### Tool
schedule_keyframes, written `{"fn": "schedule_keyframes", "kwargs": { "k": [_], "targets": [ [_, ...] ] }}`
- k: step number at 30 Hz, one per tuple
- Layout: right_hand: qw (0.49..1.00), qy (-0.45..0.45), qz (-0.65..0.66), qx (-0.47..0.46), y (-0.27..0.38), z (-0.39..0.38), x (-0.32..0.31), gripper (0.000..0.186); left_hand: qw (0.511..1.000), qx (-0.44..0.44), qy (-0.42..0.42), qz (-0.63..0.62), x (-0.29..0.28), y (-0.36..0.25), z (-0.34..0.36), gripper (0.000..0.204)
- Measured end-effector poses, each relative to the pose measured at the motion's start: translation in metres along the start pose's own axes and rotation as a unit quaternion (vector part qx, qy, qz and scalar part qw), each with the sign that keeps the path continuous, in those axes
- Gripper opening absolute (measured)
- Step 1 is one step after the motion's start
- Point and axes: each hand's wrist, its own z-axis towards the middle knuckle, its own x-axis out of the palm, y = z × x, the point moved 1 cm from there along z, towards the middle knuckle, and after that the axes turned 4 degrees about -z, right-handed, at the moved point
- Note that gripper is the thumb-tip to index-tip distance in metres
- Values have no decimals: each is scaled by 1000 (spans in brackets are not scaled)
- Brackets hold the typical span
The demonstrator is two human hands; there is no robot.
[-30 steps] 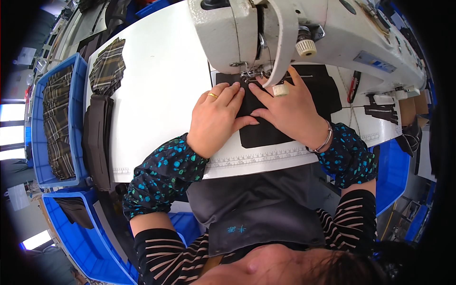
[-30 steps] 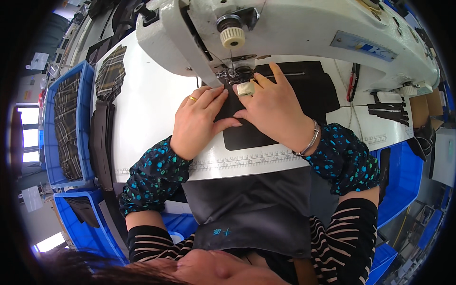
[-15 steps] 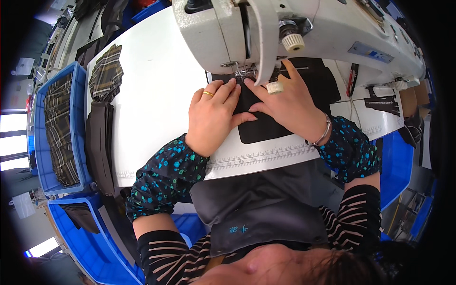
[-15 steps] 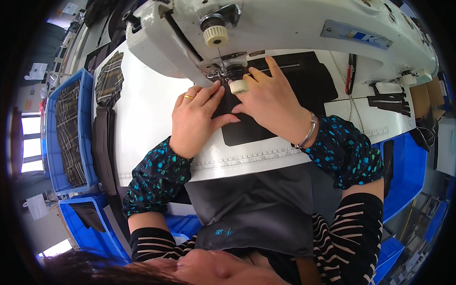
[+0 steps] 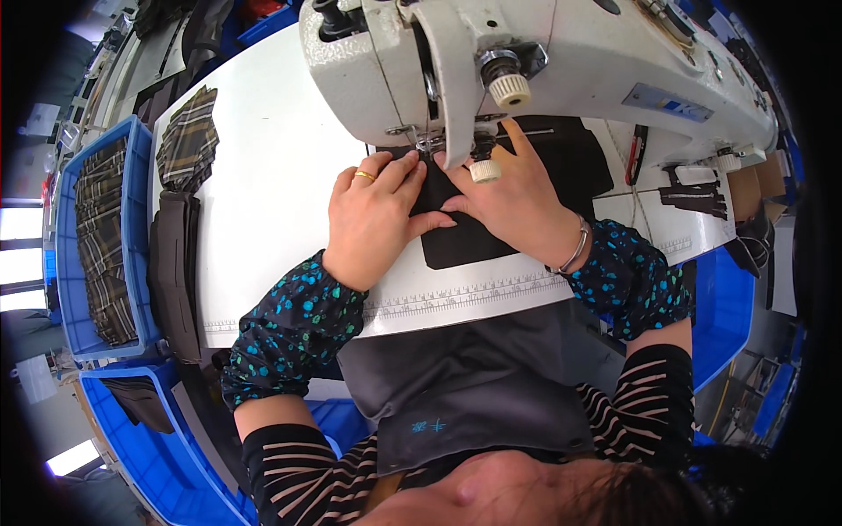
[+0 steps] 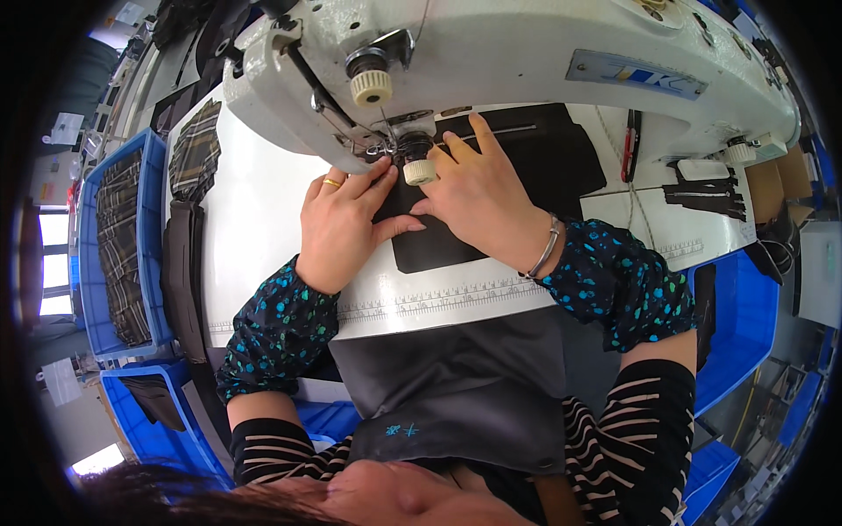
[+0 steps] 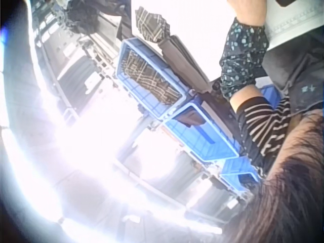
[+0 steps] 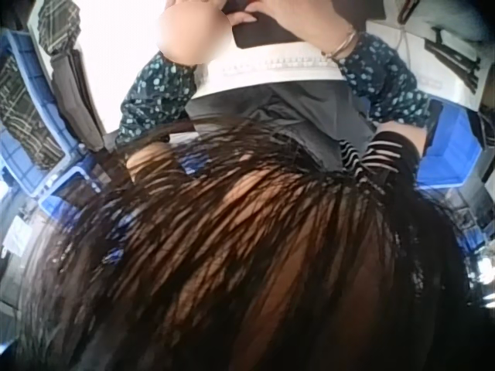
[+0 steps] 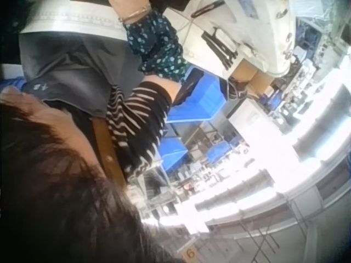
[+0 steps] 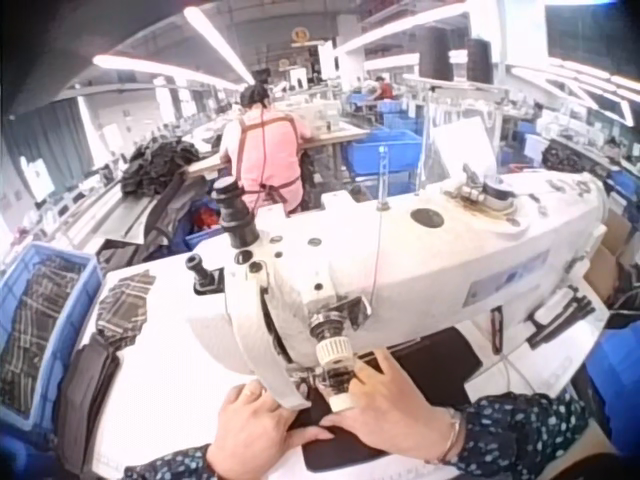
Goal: The person sews a zipper onto a piece of black fabric using an industrial sewing machine. They align the zipper, guide the fabric through the machine, and stitch along the zipper teeth. The person then cuts the thread and inspects the finished seam.
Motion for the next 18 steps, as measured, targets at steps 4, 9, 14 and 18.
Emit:
{"fn": "schedule_keyframes", "kwargs": {
  "k": [4,9,14,18],
  "targets": [
    [1000,4,-6,4,3,0,0,40,1000,3,-5,21,-3,-2,3,73],
    [1000,-11,-6,12,5,-1,4,39,999,7,-9,36,-1,-3,1,72],
    [1000,-6,-9,8,4,-2,2,41,999,18,-17,44,-2,-3,1,74],
    [1000,-18,-13,7,4,-2,3,41,999,11,-9,37,-2,-3,0,76]
  ]
}}
